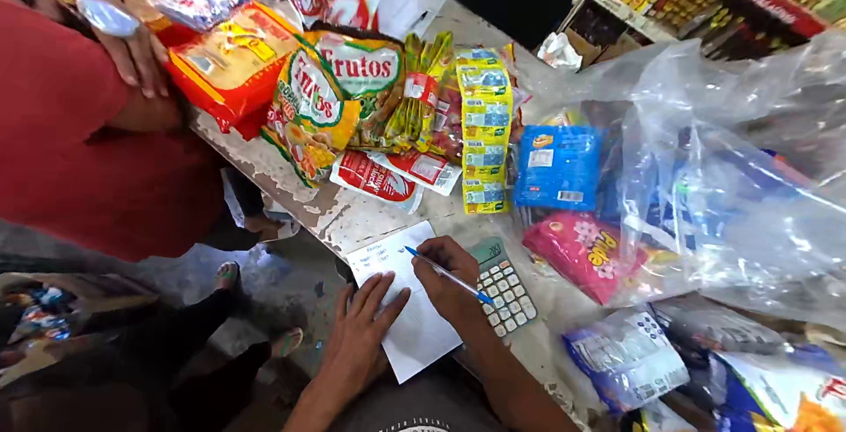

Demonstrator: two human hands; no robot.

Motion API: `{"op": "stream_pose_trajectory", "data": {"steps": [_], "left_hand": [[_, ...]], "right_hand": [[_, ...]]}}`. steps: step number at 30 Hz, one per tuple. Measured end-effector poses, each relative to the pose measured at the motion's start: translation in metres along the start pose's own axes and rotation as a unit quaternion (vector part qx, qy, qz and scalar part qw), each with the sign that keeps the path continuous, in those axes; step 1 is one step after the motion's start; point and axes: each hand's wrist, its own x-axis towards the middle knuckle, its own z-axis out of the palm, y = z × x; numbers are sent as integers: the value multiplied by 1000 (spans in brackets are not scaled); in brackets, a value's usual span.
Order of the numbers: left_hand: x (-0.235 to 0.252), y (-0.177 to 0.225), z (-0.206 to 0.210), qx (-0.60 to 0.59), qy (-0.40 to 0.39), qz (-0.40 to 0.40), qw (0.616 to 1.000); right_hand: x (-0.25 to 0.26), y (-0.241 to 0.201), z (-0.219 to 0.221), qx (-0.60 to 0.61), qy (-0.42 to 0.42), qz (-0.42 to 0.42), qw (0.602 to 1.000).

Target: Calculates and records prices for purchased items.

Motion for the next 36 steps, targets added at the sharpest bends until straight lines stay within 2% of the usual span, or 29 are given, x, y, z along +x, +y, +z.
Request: {"op": "stream_pose_trajectory", "data": {"steps": [8, 13, 20, 22, 27, 30, 33, 36], "left_hand": [[-1, -9, 7, -68, 45, 6, 997], [0, -14, 8, -92, 56, 9, 994], [1, -18, 7, -99, 53, 18, 993], [1, -18, 7, -99, 56, 18, 993], [-1, -17, 9, -97, 55, 17, 994], [-1, -17, 9, -94, 55, 18, 994], [0, -18, 7, -105, 61, 17, 992], [3, -21, -1, -124, 48, 24, 991]], "right_hand": [[-7, 21, 10, -199, 12, -70, 977], [-7, 22, 10, -236, 5, -75, 969], [-8, 28, 14, -284, 24, -134, 949], [-8, 27, 14, -286, 40, -122, 950], [-8, 26, 14, -271, 11, -111, 956], [-8, 24, 14, -279, 38, -99, 955], [-4, 18, 9, -229, 37, -63, 971], [5, 16, 0, -195, 41, -67, 978]]}}
